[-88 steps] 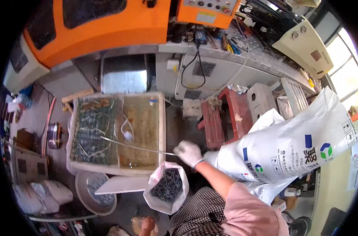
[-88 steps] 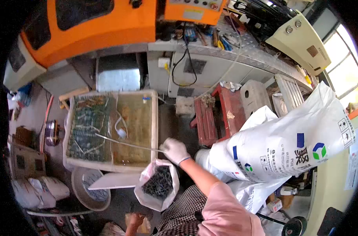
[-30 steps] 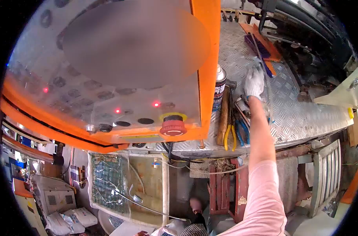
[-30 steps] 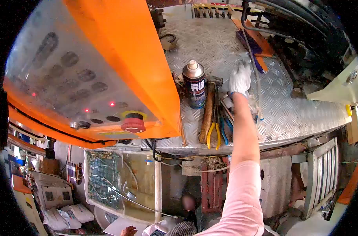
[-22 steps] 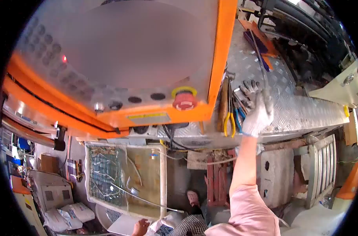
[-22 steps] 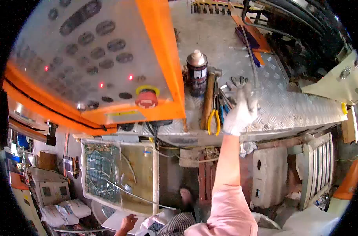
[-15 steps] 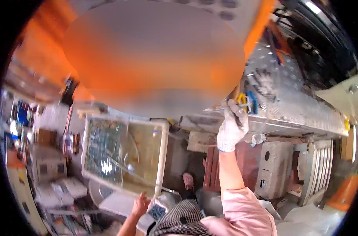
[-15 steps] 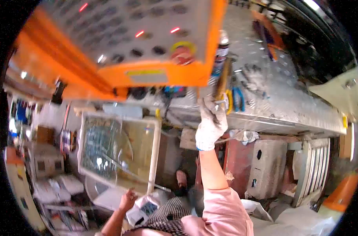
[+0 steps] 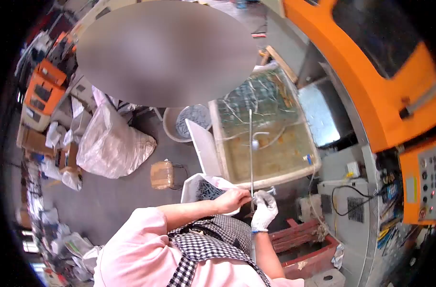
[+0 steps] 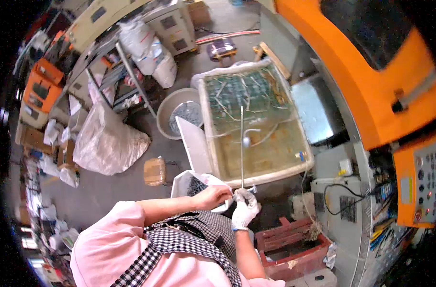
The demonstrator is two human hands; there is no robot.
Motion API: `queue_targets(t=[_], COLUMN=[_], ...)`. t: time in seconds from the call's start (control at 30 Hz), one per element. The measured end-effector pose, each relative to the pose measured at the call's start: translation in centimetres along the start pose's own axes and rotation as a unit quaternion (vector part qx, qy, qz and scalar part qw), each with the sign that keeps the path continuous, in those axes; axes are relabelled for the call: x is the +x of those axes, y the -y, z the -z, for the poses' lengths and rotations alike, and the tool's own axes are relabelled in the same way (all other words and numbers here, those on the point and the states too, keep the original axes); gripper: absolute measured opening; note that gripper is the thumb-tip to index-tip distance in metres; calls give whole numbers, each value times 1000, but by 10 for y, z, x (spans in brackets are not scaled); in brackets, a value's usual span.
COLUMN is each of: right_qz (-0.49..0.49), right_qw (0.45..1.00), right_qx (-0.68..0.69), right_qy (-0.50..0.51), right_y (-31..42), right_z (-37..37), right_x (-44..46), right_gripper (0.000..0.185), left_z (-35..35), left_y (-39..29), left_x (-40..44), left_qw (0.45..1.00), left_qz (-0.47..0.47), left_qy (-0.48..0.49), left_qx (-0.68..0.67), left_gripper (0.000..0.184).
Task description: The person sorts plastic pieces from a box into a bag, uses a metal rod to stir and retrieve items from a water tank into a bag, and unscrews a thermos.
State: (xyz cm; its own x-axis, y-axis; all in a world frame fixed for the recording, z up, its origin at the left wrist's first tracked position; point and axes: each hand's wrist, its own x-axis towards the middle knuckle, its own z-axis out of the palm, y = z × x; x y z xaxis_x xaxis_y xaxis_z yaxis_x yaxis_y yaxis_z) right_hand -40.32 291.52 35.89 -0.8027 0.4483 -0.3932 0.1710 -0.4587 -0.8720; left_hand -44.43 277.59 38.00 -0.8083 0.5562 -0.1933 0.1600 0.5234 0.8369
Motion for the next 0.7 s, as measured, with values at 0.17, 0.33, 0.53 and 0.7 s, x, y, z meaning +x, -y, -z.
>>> queue_targets(t=[0.17,0.33,0.53,0.7], right_qz=[-49,-210,-24,-8], right_qw=[994,952,854,819], right_qx=[-73,-147,-363,-497], right_qy=[69,165,373,287], right_y=[-89,-141,-178,-186], right_z=[-106,-206,-232,-196], right_x=[-68,-139,-152,-130], right_gripper=[15,21,18,24], left_z=[76,154,192,192], left_y=[98,178,287,363], left_x=[-108,-213,-307,-332], left_qw=[997,965,881,872], left_qz=[38,213,391,431], left_qy=[-46,-42,-208,-185], left_qx=[-53,-150,-165,-139], left_gripper=[20,23,29,27])
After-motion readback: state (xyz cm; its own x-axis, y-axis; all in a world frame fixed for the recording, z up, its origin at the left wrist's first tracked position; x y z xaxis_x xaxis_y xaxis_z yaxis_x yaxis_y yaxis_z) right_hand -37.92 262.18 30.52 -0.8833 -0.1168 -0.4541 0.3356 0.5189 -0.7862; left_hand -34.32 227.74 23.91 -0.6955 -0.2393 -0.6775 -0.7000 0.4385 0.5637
